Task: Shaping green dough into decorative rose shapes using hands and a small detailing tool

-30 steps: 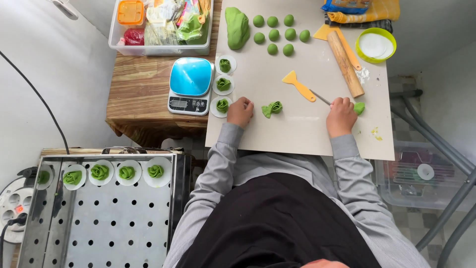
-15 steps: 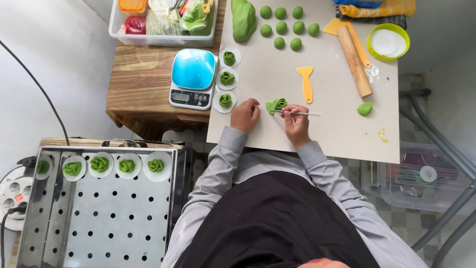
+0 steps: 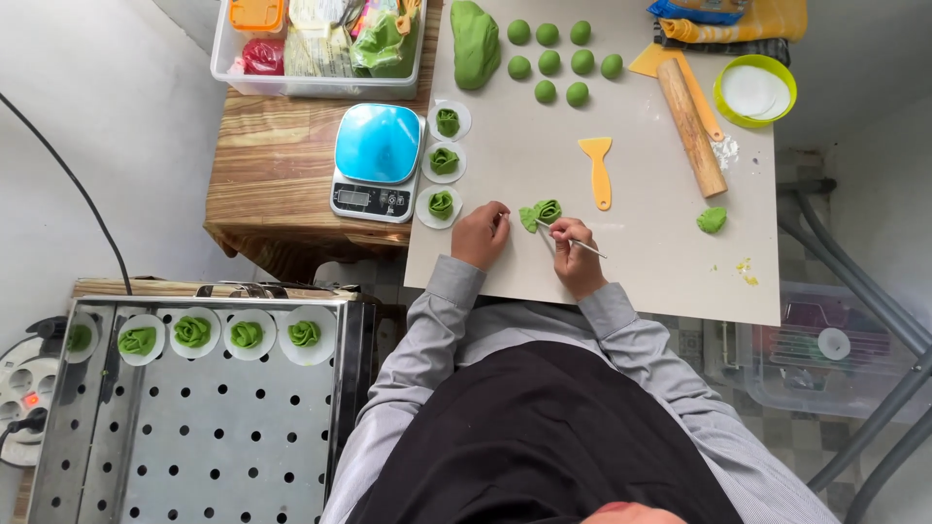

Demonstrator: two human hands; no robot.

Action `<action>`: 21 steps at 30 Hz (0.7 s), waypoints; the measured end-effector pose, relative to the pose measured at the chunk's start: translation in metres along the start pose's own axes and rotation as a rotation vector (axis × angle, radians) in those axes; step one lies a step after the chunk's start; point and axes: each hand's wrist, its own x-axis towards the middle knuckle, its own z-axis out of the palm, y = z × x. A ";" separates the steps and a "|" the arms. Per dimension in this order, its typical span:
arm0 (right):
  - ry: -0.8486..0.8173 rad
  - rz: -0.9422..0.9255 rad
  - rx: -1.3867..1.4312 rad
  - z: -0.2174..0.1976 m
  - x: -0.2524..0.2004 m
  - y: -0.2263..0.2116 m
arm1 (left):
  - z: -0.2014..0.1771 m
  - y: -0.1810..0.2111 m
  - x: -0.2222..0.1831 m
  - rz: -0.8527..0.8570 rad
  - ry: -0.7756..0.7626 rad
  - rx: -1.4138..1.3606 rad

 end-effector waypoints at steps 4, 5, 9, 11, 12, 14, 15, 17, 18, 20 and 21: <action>-0.010 0.006 -0.003 0.002 0.000 0.002 | 0.000 -0.001 -0.001 0.013 -0.008 0.015; -0.006 -0.001 -0.002 0.001 0.000 0.001 | 0.000 -0.001 -0.001 0.015 -0.005 0.012; -0.018 0.009 0.010 0.001 0.001 0.001 | 0.000 0.000 -0.001 0.008 -0.005 0.013; -0.010 -0.003 0.000 0.000 0.000 0.001 | 0.001 -0.001 -0.002 0.010 -0.008 0.016; -0.002 -0.017 -0.007 0.000 0.000 0.001 | 0.001 -0.002 -0.001 0.012 -0.008 0.020; -0.013 -0.009 -0.009 0.001 0.000 0.002 | 0.002 -0.002 -0.002 0.009 -0.011 0.033; -0.024 -0.001 -0.011 0.001 0.000 0.003 | 0.003 -0.003 -0.003 0.005 -0.014 0.045; -0.023 -0.005 -0.019 0.000 -0.003 0.004 | 0.003 -0.002 -0.002 0.006 -0.010 0.044; -0.019 -0.011 -0.028 0.000 -0.003 0.005 | 0.002 -0.002 -0.001 0.011 -0.006 0.045; -0.029 -0.008 -0.025 0.000 -0.002 0.005 | 0.001 -0.001 -0.002 0.020 0.002 0.039; -0.041 -0.005 -0.023 -0.001 -0.002 0.005 | 0.001 -0.001 -0.002 0.028 0.010 0.030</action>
